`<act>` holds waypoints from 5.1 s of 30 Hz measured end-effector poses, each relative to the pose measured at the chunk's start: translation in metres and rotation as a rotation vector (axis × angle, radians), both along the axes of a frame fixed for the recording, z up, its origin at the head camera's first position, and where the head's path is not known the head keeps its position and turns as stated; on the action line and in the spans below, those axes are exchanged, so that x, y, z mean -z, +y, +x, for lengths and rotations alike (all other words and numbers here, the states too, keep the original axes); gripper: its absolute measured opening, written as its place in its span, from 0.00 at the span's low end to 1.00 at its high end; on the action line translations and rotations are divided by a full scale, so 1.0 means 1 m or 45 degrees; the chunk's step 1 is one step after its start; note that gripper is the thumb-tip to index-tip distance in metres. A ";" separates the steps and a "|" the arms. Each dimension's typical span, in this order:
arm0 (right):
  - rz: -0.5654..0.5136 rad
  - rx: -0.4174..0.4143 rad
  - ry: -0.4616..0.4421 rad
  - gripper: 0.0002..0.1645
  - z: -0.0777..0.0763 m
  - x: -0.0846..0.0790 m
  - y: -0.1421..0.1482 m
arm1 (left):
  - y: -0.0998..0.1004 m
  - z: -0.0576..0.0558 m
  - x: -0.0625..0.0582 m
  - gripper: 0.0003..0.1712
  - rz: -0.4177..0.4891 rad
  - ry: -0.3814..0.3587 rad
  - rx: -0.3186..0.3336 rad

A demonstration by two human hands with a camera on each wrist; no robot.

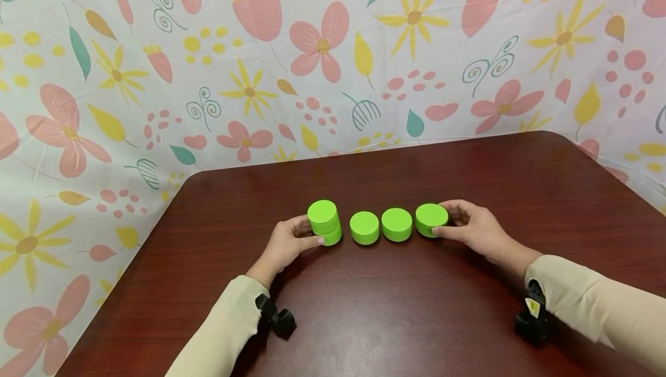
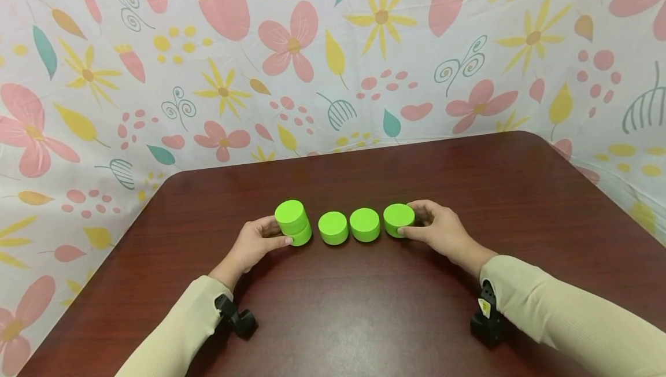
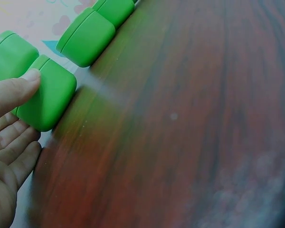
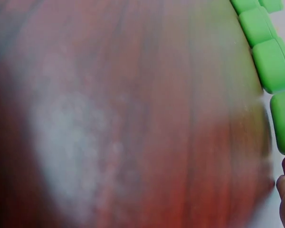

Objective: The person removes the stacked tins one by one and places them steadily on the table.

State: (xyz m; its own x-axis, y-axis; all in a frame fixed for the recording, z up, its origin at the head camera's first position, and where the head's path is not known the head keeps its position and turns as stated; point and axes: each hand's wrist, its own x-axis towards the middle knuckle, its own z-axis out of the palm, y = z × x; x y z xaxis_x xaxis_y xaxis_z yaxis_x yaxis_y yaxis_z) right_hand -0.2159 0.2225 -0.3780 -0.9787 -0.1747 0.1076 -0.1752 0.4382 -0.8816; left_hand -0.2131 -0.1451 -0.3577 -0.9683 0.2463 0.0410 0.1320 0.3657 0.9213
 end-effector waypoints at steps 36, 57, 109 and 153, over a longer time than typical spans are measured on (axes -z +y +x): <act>0.163 -0.112 0.161 0.43 -0.003 -0.063 -0.027 | -0.002 0.002 0.000 0.28 -0.010 0.026 0.024; 0.103 -0.443 0.231 0.38 -0.029 -0.083 -0.119 | -0.008 -0.017 0.029 0.28 0.011 0.048 0.001; 0.243 -0.475 0.152 0.36 -0.035 -0.044 -0.169 | -0.001 0.001 0.003 0.28 0.045 0.044 0.033; 0.245 -0.372 0.203 0.38 -0.035 -0.081 -0.141 | -0.009 -0.018 0.028 0.28 0.053 0.034 0.001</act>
